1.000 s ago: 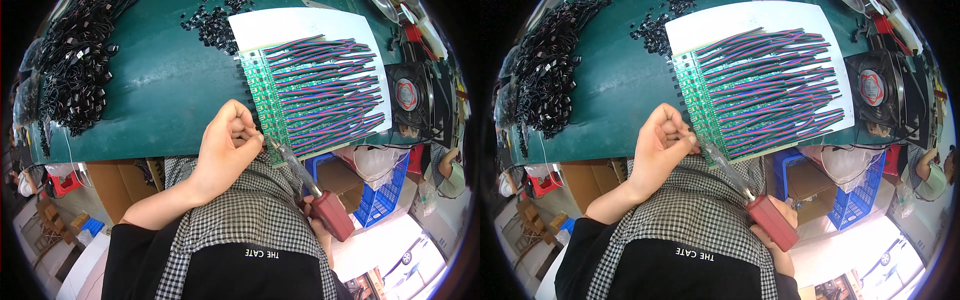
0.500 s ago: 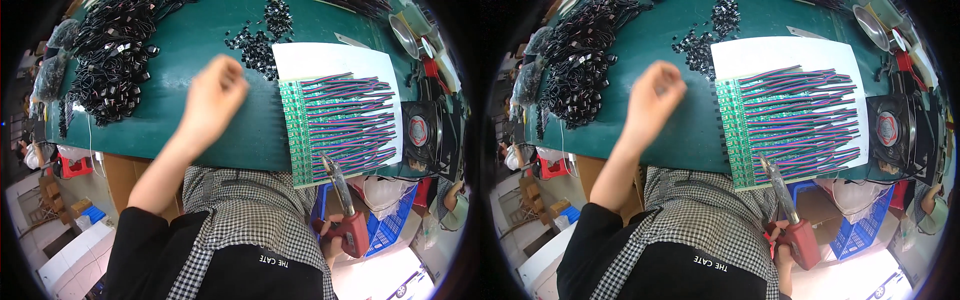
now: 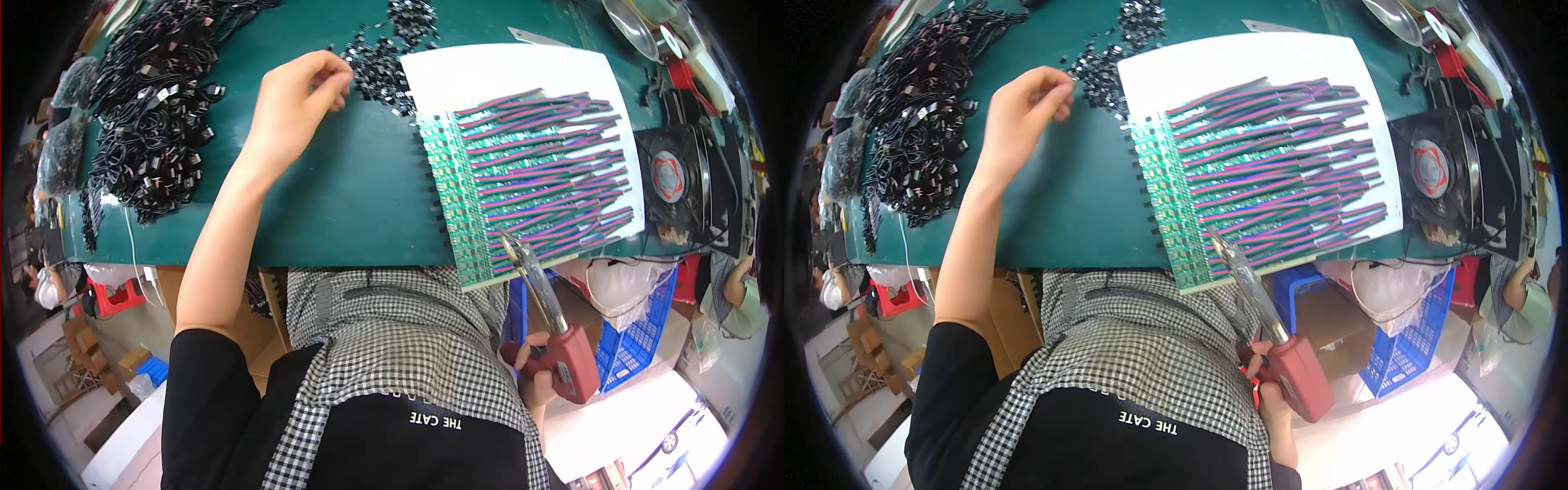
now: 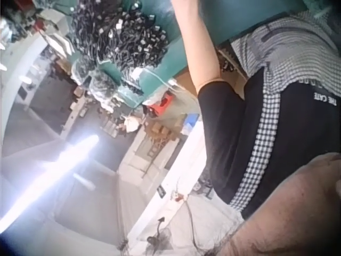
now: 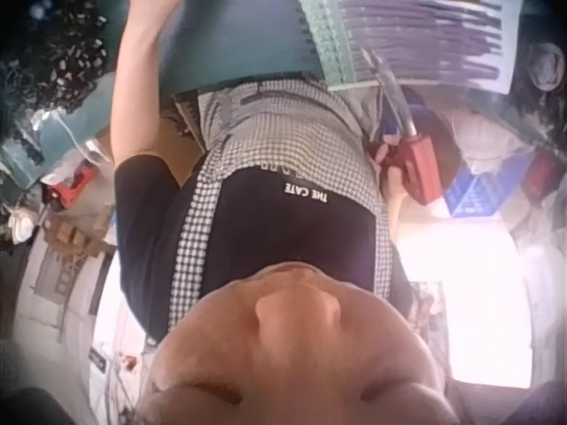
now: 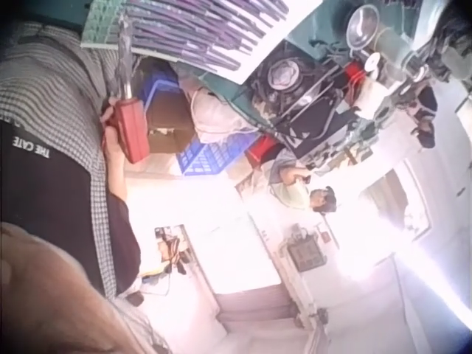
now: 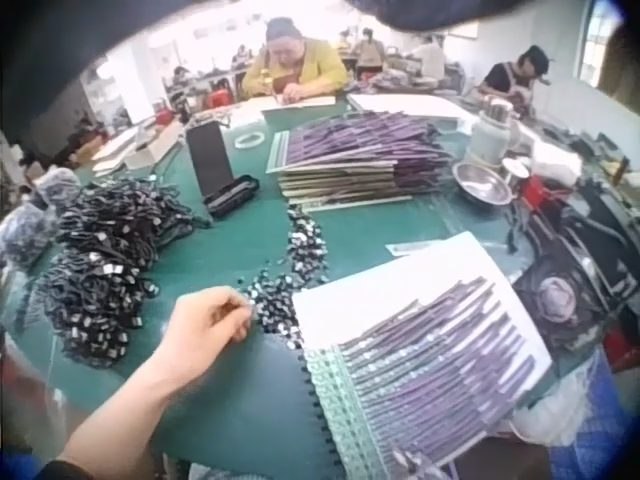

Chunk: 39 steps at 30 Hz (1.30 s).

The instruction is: The person solders multiple bundled wires and connectors onto an array of PCBs using a soldering gun.

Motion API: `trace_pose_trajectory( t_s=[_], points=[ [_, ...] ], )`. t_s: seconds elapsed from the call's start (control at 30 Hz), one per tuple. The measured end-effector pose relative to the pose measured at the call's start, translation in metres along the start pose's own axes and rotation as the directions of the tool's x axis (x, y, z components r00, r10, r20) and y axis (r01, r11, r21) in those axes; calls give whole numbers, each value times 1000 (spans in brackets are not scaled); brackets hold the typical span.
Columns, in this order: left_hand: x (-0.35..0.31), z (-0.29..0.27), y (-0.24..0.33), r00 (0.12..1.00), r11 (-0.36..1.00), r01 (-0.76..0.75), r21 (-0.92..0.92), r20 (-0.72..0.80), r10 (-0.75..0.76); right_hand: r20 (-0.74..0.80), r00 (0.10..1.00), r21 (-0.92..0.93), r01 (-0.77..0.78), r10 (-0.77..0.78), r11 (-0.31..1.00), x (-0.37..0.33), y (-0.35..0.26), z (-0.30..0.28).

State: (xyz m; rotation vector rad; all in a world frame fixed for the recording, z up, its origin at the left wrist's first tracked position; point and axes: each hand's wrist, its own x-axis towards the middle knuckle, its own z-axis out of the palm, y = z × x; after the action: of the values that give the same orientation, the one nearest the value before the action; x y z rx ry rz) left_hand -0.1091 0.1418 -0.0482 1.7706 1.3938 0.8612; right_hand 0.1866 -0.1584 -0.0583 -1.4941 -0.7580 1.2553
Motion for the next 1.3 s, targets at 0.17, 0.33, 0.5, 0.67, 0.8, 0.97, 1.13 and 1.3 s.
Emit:
trace_pose_trajectory(
  t_s=[0.17, 0.33, 0.5, 0.67, 0.8, 0.97, 1.13, 1.3],
  points=[
    [-70, 27, 36, 908, 728, 397, -558, 352, -225, -100, 993, 25, 65, -62, 998, -1, -12, 16],
    [-111, 52, 64, 780, 479, 622, -619, 542, -313, 29, 998, 66, 61, -63, 996, -6, 0, -2],
    [-122, 70, 79, 816, 624, 570, -535, 456, -355, 69, 996, 109, 43, -51, 993, -2, -9, 2],
    [-120, 76, 81, 859, 717, 502, -484, 373, -350, -61, 997, -66, -47, 43, 997, 0, -11, 9],
    [-120, 76, 78, 854, 713, 512, -479, 371, -364, 42, 999, -212, 28, -19, 977, -4, 5, -11],
    [-118, 77, 80, 854, 713, 511, -480, 378, -357, 101, 993, -424, 92, -54, 901, -17, 38, -40],
    [-118, 77, 79, 853, 702, 515, -493, 372, -365, 108, 992, -417, 102, -62, 903, -16, 39, -40],
    [-119, 79, 78, 858, 701, 508, -501, 366, -361, 86, 992, -407, 119, -91, 906, -16, 38, -36]
  ],
)
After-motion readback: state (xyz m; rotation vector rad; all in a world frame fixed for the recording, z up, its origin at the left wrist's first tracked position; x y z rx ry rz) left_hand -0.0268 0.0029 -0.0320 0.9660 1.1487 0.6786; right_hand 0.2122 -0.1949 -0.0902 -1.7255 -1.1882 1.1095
